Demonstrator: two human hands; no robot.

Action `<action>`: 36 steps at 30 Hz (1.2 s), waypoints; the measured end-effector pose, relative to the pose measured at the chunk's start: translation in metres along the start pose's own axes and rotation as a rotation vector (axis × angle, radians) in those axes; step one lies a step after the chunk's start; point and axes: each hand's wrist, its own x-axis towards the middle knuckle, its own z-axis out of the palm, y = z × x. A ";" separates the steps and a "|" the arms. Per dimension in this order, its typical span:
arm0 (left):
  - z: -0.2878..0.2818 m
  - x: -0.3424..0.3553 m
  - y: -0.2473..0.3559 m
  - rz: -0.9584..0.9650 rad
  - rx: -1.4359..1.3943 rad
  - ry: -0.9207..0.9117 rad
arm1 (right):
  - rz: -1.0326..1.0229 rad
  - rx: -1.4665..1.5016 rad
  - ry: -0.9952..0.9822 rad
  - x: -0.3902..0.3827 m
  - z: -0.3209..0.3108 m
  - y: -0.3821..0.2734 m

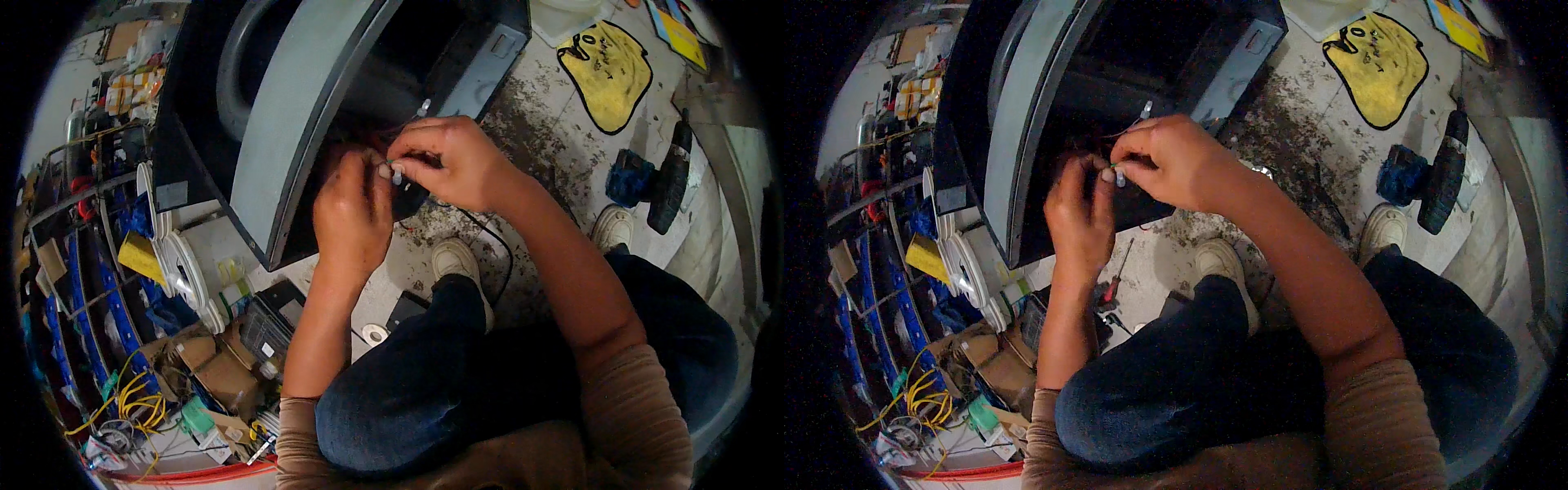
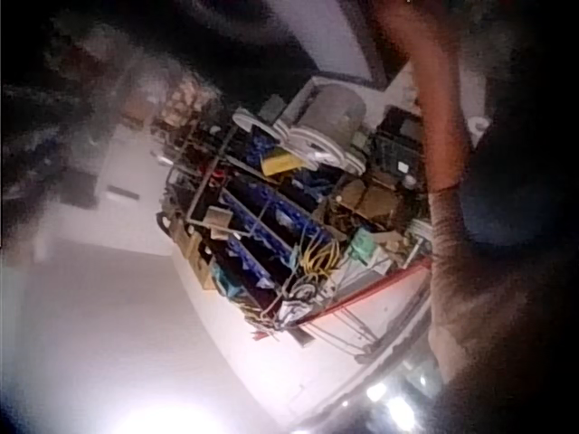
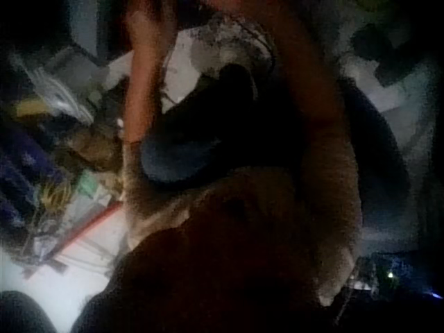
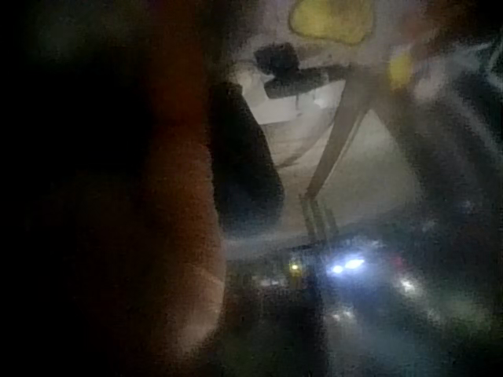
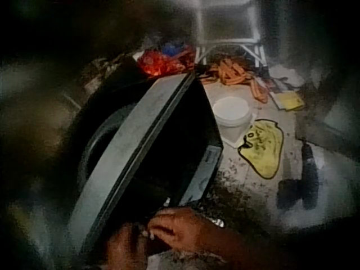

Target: The person is sitting on the floor repairing an appliance, likely a washing machine. They are using pliers to strip and twist wires, and applying electrical tape to insulate the connections.

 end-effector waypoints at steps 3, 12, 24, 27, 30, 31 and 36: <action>-0.003 0.000 -0.004 -0.337 -0.460 -0.132 | -0.270 -0.260 0.017 -0.001 -0.004 -0.004; -0.003 0.003 0.002 -0.480 -0.809 -0.012 | -0.005 0.084 0.080 -0.001 0.004 -0.008; -0.003 0.005 0.001 0.237 0.096 0.189 | 0.196 0.441 0.006 0.001 0.002 0.000; -0.001 0.006 0.000 0.289 0.090 0.205 | 0.150 0.379 -0.023 0.002 -0.002 0.005; -0.003 0.005 0.004 0.232 0.101 0.129 | 0.042 0.185 -0.052 0.005 -0.008 0.005; -0.004 0.003 0.005 0.101 -0.009 0.071 | -0.033 0.048 -0.067 0.006 -0.011 0.004; -0.017 0.007 -0.019 -0.751 -1.077 -0.387 | -0.322 -0.313 -0.047 0.002 -0.012 -0.005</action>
